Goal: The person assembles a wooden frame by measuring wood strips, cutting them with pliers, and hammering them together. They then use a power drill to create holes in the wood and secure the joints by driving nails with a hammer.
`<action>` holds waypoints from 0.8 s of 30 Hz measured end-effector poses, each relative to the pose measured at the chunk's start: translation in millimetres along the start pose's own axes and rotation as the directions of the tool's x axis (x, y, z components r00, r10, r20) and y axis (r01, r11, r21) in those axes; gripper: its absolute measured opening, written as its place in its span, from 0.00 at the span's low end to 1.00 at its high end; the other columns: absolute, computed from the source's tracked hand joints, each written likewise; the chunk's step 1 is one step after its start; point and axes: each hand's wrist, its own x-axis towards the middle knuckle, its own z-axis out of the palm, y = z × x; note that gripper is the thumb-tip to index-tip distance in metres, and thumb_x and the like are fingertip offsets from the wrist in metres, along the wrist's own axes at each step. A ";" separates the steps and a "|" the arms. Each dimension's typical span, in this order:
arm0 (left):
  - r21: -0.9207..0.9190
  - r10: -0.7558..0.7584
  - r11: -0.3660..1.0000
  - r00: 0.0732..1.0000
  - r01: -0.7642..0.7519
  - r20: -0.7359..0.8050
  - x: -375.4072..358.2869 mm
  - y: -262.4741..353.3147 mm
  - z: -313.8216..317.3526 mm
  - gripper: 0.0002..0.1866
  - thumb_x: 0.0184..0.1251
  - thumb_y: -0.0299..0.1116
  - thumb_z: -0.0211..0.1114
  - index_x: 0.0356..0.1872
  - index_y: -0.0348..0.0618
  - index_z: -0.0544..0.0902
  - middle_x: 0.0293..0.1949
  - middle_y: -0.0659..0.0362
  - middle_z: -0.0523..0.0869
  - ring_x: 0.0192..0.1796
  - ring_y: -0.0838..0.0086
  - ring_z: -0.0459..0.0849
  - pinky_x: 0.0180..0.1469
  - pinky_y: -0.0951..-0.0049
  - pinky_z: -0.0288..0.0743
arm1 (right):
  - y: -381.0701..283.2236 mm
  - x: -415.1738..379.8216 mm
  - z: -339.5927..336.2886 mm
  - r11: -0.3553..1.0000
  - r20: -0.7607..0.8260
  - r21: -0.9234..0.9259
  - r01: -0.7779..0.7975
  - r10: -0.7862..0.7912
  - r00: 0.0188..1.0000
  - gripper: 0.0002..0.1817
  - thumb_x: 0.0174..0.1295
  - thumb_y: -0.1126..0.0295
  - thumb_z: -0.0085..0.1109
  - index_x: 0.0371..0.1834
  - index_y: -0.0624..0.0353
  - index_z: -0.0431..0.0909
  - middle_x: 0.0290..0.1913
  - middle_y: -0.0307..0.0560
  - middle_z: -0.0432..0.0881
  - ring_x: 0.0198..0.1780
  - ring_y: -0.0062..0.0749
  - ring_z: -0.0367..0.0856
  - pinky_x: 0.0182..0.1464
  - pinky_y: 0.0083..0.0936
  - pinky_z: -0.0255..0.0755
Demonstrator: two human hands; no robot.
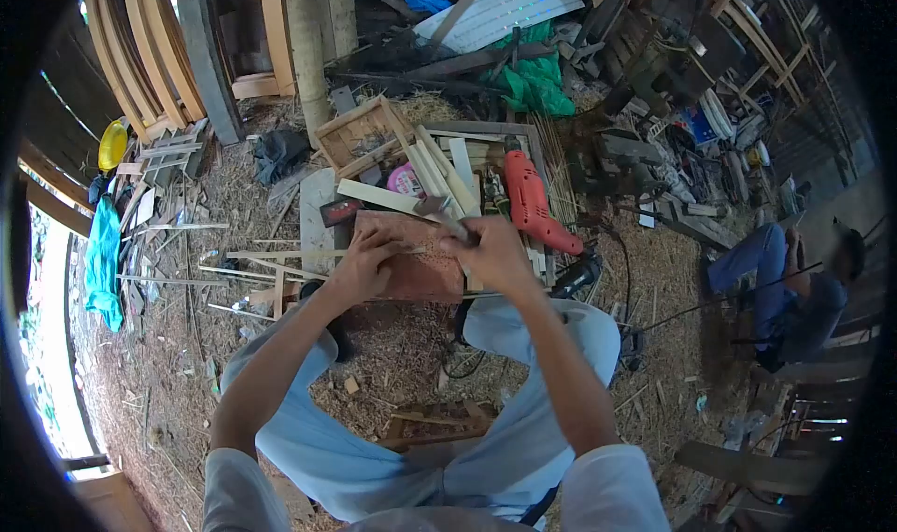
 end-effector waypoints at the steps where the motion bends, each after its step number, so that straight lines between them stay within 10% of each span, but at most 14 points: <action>1: 0.011 -0.002 1.000 0.999 0.003 -0.055 0.5 0.6 1.8 0.15 0.50 0.23 0.62 0.42 0.44 0.84 0.44 0.55 0.79 0.50 0.58 0.76 0.56 0.60 0.67 | -5.2 -2.3 7.4 1.000 0.003 0.007 -0.001 0.001 1.000 0.11 0.59 0.65 0.65 0.39 0.62 0.85 0.26 0.42 0.85 0.27 0.22 0.78 0.33 0.23 0.70; 7: -0.047 -0.102 0.994 0.991 0.098 -0.083 8.5 6.2 11.2 0.12 0.51 0.24 0.64 0.38 0.46 0.84 0.42 0.58 0.80 0.50 0.61 0.76 0.52 0.61 0.66 | 8.6 4.0 27.9 0.949 -0.026 0.264 -0.170 0.183 0.983 0.10 0.61 0.72 0.64 0.42 0.66 0.83 0.27 0.41 0.86 0.28 0.17 0.81 0.32 0.20 0.73; 13: -0.099 -0.123 0.989 0.986 0.111 -0.116 13.8 18.3 11.5 0.12 0.52 0.24 0.65 0.40 0.46 0.83 0.42 0.58 0.81 0.50 0.61 0.76 0.53 0.62 0.66 | 28.9 -2.3 25.5 0.958 -0.019 0.125 -0.259 0.264 0.964 0.11 0.56 0.66 0.68 0.33 0.64 0.84 0.26 0.45 0.87 0.30 0.24 0.85 0.34 0.23 0.74; 24: -0.193 -0.111 0.978 0.984 0.084 -0.137 19.3 17.3 12.1 0.17 0.47 0.17 0.64 0.42 0.41 0.81 0.41 0.54 0.83 0.45 0.56 0.78 0.50 0.60 0.70 | 23.7 15.0 51.2 0.974 -0.099 0.186 -0.126 0.146 0.984 0.12 0.54 0.71 0.69 0.35 0.67 0.78 0.25 0.44 0.84 0.31 0.27 0.86 0.36 0.23 0.76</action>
